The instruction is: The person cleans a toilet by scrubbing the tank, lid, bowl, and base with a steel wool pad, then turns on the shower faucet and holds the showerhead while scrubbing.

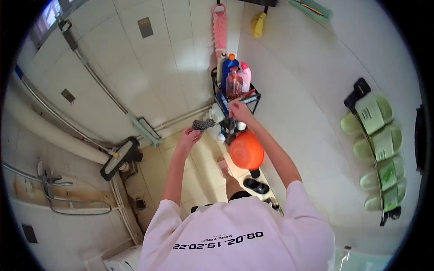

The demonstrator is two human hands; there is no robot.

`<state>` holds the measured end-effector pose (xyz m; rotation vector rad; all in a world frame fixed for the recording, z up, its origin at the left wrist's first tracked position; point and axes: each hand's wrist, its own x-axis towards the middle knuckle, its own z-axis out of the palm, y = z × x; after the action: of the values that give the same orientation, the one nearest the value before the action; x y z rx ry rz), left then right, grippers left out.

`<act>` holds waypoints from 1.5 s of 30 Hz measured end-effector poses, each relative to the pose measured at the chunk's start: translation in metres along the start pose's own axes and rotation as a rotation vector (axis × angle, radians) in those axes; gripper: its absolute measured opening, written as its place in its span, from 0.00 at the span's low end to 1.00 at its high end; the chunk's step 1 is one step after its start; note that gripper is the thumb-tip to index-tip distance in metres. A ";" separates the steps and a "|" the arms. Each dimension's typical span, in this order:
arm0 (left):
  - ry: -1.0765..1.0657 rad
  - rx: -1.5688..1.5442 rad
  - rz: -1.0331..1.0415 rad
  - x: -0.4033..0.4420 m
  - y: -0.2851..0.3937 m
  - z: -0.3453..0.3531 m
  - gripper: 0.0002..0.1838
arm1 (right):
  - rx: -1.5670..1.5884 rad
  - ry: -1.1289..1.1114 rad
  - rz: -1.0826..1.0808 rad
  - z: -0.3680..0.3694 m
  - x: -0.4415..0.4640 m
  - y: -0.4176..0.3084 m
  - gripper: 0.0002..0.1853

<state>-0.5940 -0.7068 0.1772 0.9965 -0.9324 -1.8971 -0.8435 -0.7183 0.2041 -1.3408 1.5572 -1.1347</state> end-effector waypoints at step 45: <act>-0.063 -0.356 -0.146 0.366 0.093 0.091 0.06 | -1.013 0.306 -0.088 -0.022 0.379 -0.036 0.11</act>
<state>-0.7873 -1.0437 0.1855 0.8111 -0.5386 -2.1326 -0.9088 -1.0916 0.2437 -1.9258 2.4871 -0.5825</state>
